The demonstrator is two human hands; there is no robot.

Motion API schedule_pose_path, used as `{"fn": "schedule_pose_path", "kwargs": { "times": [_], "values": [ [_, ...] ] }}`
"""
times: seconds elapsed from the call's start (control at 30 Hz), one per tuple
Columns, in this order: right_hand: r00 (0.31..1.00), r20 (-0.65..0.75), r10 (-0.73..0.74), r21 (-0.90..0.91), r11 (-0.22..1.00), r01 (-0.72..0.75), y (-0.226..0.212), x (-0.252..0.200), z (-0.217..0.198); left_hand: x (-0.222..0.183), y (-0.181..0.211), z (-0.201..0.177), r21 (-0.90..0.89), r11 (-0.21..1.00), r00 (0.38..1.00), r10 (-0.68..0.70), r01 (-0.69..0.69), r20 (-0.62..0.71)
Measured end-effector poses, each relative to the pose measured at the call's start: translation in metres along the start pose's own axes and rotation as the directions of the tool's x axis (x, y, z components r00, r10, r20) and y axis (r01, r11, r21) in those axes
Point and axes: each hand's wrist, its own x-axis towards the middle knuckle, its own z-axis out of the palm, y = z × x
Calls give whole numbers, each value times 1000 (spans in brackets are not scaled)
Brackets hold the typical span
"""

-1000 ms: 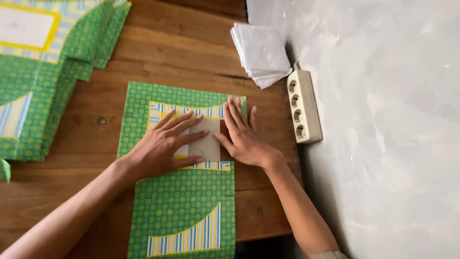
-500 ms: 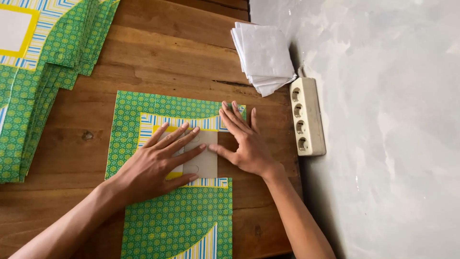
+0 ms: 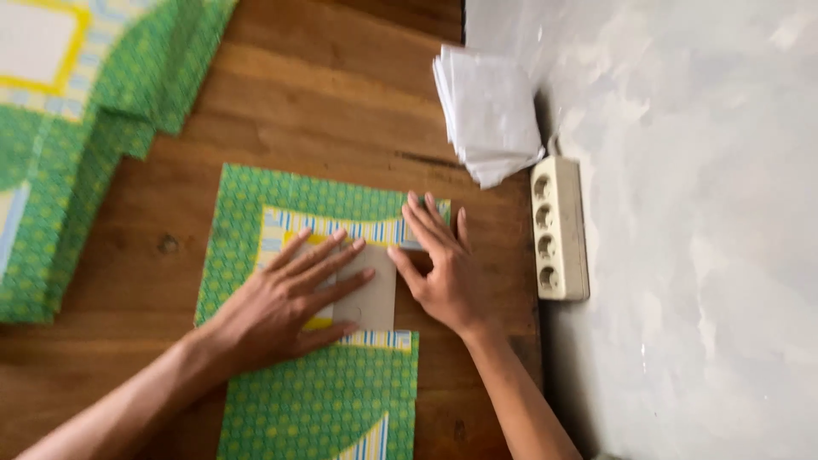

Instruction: Folding cardboard templates and applying adhesive strips to assemble boxes.

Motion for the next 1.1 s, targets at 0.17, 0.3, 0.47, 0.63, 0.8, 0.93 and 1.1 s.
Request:
{"fn": "schedule_pose_path", "kwargs": {
  "times": [0.17, 0.3, 0.47, 0.63, 0.8, 0.93, 1.1],
  "values": [
    [990, 140, -16, 36, 999, 11, 6, 1, -7, -3, -1, 5, 3, 1000, 1000, -3, 3, -20],
    [952, 302, -40, 19, 999, 36, 9, 6, -19, -1, -5, 5, -3, 1000, 1000, -1, 1, 0],
    [917, 393, -74, -7, 996, 83, 5, 3, -23, -6, -4, 7, -3, 1000, 1000, 12, -12, 4],
    [892, 447, -66, -39, 995, 93, 3, 6, -25, -3, -5, 5, -6, 1000, 1000, 9, -9, 7],
    [906, 423, -31, 23, 999, 23, 0, 7, -27, -2, -2, 3, 6, 1000, 1000, 11, -11, 23],
    [955, 297, -11, 11, 1000, 8, 4, 9, -17, 0, -6, 3, -2, 1000, 999, 16, -16, 34],
    [993, 112, 22, 13, 1000, -24, 4, 5, 2, -3, -2, 3, -18, 1000, 999, 2, -1, 42]
  ]
}}
